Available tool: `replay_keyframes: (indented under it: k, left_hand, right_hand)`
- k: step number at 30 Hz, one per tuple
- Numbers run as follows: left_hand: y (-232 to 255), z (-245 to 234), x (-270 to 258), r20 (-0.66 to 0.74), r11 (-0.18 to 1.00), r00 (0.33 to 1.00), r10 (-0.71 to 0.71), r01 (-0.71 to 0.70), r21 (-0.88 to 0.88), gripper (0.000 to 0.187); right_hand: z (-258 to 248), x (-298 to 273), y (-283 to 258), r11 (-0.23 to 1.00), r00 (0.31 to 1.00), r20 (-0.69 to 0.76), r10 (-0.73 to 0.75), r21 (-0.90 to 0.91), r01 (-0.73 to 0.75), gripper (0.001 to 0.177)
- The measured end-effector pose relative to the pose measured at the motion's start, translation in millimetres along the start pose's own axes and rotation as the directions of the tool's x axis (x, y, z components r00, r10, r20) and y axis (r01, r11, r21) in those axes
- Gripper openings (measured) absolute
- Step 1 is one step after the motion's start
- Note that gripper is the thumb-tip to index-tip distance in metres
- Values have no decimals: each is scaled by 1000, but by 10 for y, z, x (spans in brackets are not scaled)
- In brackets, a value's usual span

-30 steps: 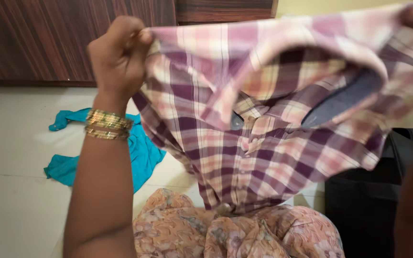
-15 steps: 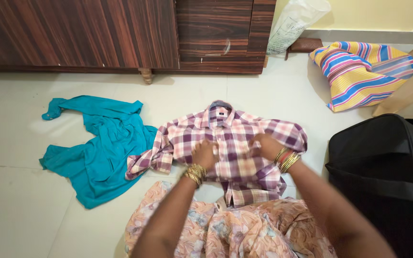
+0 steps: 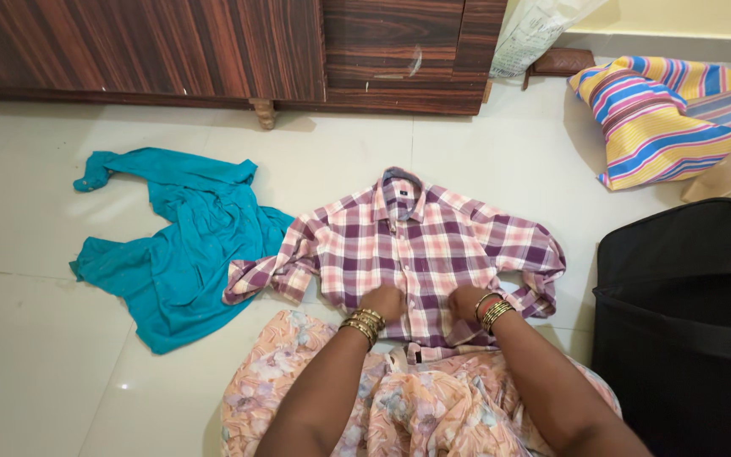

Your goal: The person buttons and folds a shirt on the floor, smoothing the fabric by hand.

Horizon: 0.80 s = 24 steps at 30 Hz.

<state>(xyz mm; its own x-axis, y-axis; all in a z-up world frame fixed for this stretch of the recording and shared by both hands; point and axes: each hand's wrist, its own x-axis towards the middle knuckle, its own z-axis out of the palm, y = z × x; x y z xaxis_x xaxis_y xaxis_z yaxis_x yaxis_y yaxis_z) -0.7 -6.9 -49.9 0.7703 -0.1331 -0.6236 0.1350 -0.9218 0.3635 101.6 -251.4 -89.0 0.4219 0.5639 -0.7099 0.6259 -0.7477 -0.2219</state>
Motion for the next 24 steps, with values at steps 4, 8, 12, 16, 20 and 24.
replay_keyframes:
  k: [4,8,12,16,20,24]
  left_hand:
    - [133,-197,-184,-277,999,961,16,-25,-31,52]
    - [134,-116,-194,62,995,995,77,-81,66,82]
    - [85,99,148,227,986,960,164,-163,-24,84]
    - [50,242,335,247,979,949,198,-206,6,92]
    - [18,318,297,161,956,942,294,-294,-25,80]
    - [-7,388,375,248,957,927,282,-291,-4,75]
  right_hand:
    - [-162,-67,-225,992,958,-278,75,122,-43,32]
    - [-35,98,-235,1000,999,36,-15,18,14,30]
    - [-168,639,86,996,991,-121,-62,48,69,21]
    - [-545,1144,-57,533,799,-356,484,844,54,23]
    - [-880,1535,-439,-402,774,76,629,884,240,22]
    - [-1041,1588,-664,-341,552,194,811,923,177,17]
